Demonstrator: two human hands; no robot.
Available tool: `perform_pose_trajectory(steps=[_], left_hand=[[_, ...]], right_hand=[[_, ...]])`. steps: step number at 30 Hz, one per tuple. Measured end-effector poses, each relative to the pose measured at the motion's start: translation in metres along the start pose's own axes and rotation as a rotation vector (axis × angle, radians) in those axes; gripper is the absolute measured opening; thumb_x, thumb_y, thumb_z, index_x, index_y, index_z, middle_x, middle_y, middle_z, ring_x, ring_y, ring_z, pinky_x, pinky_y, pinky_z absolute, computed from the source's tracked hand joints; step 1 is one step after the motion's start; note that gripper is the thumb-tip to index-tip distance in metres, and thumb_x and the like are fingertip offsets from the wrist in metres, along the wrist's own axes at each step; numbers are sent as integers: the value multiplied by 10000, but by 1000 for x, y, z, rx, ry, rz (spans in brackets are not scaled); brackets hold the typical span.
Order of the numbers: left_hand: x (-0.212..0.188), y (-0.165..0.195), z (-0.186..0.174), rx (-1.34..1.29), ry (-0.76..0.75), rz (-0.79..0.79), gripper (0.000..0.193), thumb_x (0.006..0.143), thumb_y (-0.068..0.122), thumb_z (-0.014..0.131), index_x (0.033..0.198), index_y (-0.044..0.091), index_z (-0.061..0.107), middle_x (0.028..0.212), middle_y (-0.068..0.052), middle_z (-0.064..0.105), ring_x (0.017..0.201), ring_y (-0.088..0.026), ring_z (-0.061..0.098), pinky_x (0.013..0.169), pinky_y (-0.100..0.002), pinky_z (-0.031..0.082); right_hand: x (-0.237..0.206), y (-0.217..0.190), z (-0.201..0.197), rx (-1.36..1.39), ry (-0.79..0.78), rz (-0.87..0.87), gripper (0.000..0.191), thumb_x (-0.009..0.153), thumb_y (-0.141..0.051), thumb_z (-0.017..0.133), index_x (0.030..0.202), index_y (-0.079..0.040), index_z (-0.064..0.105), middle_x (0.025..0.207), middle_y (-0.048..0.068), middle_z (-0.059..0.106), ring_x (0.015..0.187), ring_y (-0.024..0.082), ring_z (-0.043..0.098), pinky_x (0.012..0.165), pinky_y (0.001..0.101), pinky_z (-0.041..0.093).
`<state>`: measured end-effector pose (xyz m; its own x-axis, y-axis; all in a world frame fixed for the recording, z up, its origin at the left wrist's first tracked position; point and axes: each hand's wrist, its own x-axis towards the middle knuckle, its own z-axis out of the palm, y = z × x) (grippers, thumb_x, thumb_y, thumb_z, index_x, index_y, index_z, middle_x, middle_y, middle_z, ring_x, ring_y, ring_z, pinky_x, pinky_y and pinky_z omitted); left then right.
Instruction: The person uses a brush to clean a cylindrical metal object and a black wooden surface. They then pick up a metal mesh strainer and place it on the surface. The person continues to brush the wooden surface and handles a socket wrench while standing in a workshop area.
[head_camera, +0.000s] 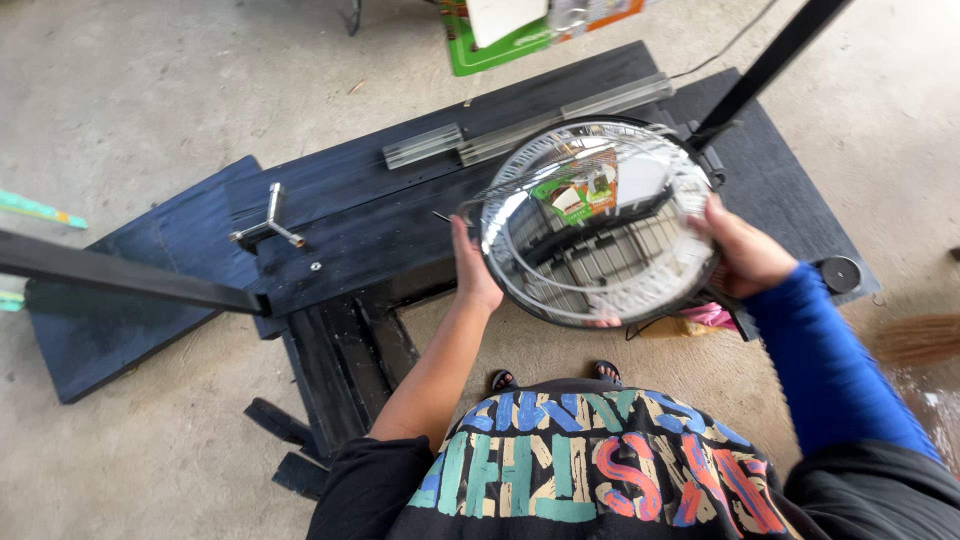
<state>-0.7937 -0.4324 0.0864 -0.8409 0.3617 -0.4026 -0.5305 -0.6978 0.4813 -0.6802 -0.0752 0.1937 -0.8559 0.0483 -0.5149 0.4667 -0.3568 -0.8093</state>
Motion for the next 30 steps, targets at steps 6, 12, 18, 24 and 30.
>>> perform_pose_trajectory(steps=[6,12,18,24,30], left_hand=[[16,-79,91,543,-495,-227,1100,843,927,248,1392,20,540,1549,-181,531,1507,-346,399,1170,-610,209],[68,-157,199,874,-716,-212,1093,879,924,156,1423,93,612,1563,-153,530,1537,-339,358,1208,-634,224],[109,-242,273,1036,-628,-178,1098,806,913,140,1513,170,531,1636,-89,392,1526,-349,266,1181,-620,191],[132,-296,261,1114,-351,-257,970,870,838,163,1470,178,545,1542,-107,513,1375,-315,513,1106,-543,366],[135,-323,244,1682,-282,65,476,946,497,600,1099,71,750,1091,-145,799,1002,-226,773,906,-344,588]], right_hand=[[-129,-41,-118,-81,341,-195,737,1061,-618,509,1574,-94,435,1389,126,578,1113,206,620,992,419,507],[-158,-60,-278,28,327,-469,719,1160,-603,498,1506,26,471,1382,137,643,1173,209,669,1067,389,521],[-122,-92,-397,-24,387,-590,716,1151,-573,543,1551,13,446,1380,135,528,1187,210,601,1036,368,544],[-26,-67,-453,29,429,-360,650,1129,-617,545,1376,-17,565,1194,87,618,950,173,585,759,309,482],[40,3,-461,112,368,-297,591,1071,-563,557,1256,-5,614,1009,72,692,782,139,665,645,290,559]])
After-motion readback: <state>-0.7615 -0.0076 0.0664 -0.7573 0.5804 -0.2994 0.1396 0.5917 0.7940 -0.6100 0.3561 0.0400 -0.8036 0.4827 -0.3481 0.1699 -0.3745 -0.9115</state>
